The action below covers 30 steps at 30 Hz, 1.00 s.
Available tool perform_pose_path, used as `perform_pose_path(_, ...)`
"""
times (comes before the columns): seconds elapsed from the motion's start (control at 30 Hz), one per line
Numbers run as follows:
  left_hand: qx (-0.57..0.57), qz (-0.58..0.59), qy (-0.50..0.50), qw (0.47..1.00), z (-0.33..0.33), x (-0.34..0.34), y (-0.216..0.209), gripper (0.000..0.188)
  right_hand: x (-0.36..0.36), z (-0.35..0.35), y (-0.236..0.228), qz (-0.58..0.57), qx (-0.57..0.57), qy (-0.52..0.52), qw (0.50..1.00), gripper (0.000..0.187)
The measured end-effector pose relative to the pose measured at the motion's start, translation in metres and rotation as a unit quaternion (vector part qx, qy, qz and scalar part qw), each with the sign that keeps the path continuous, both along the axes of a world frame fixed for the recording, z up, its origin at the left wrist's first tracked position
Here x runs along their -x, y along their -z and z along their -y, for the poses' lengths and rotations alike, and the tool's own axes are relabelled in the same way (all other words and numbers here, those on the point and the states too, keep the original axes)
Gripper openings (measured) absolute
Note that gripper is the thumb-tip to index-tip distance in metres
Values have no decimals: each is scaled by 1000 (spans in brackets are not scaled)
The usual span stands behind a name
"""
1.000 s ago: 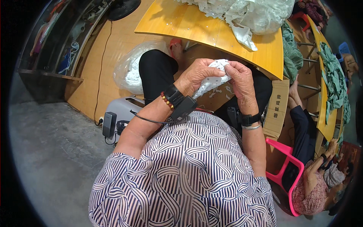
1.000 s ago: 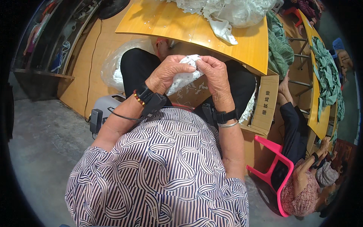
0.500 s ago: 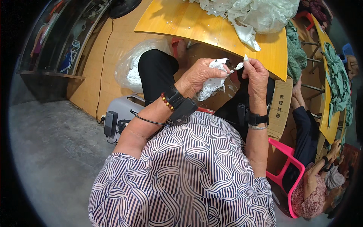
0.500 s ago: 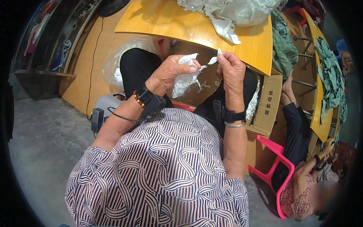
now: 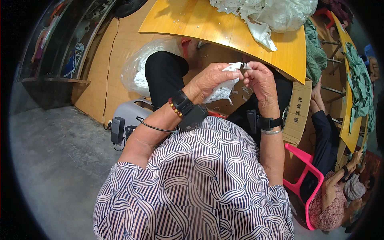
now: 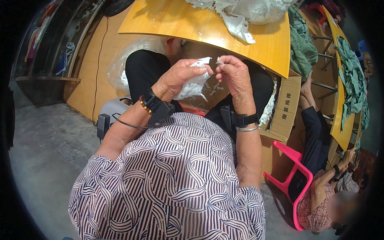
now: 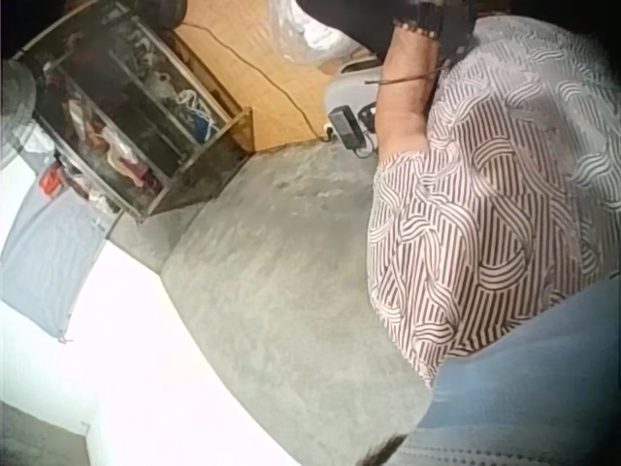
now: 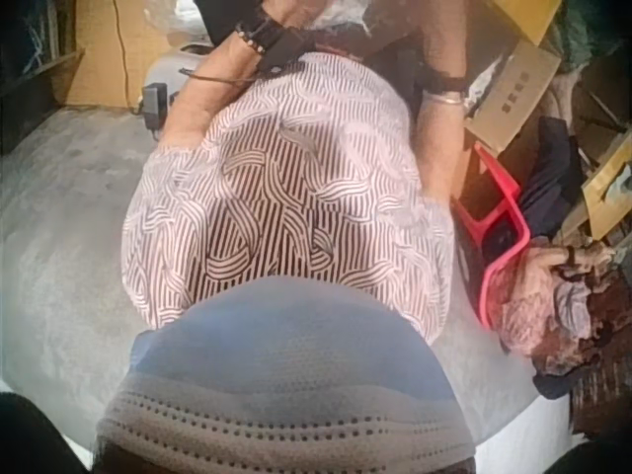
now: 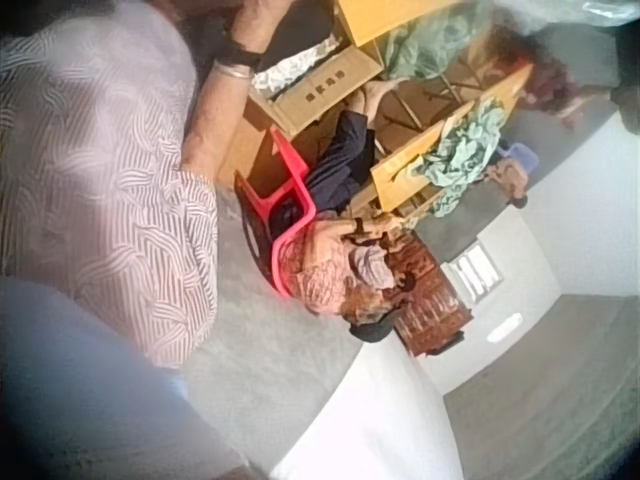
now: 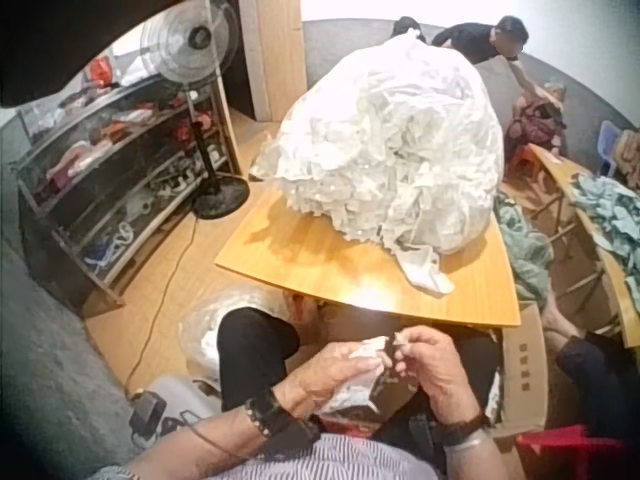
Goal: Sorting and separating small white lace or textile pieces from a bundle.
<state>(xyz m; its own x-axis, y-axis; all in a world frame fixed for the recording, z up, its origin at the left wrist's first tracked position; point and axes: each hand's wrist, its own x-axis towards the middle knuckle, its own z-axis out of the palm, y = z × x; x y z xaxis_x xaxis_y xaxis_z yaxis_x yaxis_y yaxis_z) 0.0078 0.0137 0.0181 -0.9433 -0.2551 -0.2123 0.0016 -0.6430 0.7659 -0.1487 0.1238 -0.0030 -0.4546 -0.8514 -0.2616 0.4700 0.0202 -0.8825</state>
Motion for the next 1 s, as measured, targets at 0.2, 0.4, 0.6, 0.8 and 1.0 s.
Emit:
perform_pose_path(0.2,214,-20,58,975,7,1,15,26,-20,3,-8,62,34,-62,996,22)
perform_pose_path(0.4,289,13,64,955,6,2,14,26,-21,9,0,-117,21,-46,992,16)
perform_pose_path(0.6,237,-46,13,970,6,3,17,26,-5,6,9,-290,7,51,956,11)
perform_pose_path(0.8,-196,-107,-101,969,31,9,44,33,44,-56,-24,-450,-97,196,866,19)
perform_pose_path(1.0,-242,-181,-82,950,34,16,24,42,84,-148,-14,-670,-448,186,562,40)
